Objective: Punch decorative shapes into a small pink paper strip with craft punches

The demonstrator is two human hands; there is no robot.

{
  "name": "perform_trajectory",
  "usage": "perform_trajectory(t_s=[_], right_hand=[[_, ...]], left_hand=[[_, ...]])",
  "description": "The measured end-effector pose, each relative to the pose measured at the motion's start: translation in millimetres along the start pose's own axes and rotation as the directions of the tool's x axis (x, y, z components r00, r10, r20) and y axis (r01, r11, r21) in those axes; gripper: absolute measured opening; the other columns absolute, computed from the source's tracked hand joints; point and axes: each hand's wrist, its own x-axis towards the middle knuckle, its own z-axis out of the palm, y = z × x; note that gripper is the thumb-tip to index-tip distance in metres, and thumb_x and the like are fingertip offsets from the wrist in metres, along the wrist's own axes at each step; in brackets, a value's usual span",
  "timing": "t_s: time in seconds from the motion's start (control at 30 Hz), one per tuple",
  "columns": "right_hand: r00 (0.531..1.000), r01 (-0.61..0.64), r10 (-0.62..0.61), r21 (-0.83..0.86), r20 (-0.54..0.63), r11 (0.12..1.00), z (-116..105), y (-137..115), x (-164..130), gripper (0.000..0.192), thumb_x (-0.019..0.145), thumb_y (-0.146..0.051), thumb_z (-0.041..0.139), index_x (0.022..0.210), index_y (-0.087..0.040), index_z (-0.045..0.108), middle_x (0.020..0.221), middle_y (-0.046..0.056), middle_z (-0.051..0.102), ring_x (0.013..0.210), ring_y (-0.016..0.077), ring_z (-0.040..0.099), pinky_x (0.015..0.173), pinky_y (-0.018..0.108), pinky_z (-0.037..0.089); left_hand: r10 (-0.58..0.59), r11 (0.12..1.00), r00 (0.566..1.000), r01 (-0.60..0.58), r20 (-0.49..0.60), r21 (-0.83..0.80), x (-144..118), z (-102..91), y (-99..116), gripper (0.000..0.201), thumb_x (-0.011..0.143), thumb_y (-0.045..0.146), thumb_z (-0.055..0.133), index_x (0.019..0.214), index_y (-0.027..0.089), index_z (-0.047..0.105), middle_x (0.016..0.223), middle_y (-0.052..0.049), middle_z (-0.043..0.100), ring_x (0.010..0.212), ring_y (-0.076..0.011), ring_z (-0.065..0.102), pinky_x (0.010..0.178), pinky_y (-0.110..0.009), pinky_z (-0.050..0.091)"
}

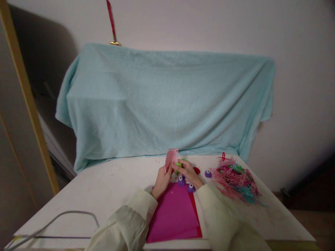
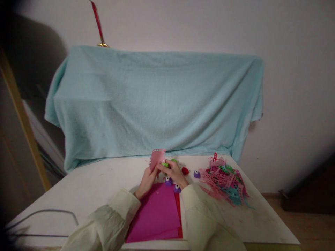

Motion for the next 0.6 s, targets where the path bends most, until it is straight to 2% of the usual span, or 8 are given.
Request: perform_trajectory(t_s=[0.37,0.6], right_hand=[[1.0,-0.001,0.0,0.025,0.03,1.0,-0.4,-3.3,0.0,0.037,0.065,-0.049,0.067,0.063,-0.019,0.047,0.056,-0.005,0.041,0.051,0.0101,0.039,0.047,0.022,0.027],[0.999,0.007,-0.007,-0.015,0.038,1.0,-2.2,2.7,1.1,0.039,0.067,-0.051,0.065,0.062,-0.019,0.044,0.056,-0.005,0.036,0.051,0.0095,0.034,0.047,0.022,0.026]], left_hand=[[-0.02,0.999,0.999,0.018,-0.04,-0.048,-2.1,0.6,5.2,0.045,0.086,0.051,0.039,0.061,0.015,0.048,0.054,0.004,0.041,0.052,-0.0096,0.037,0.049,-0.02,0.029],[-0.03,0.998,0.998,0.027,-0.061,-0.062,-2.3,-0.1,5.5,0.046,0.086,0.051,0.039,0.059,0.015,0.048,0.054,0.003,0.043,0.051,-0.0097,0.038,0.049,-0.02,0.031]])
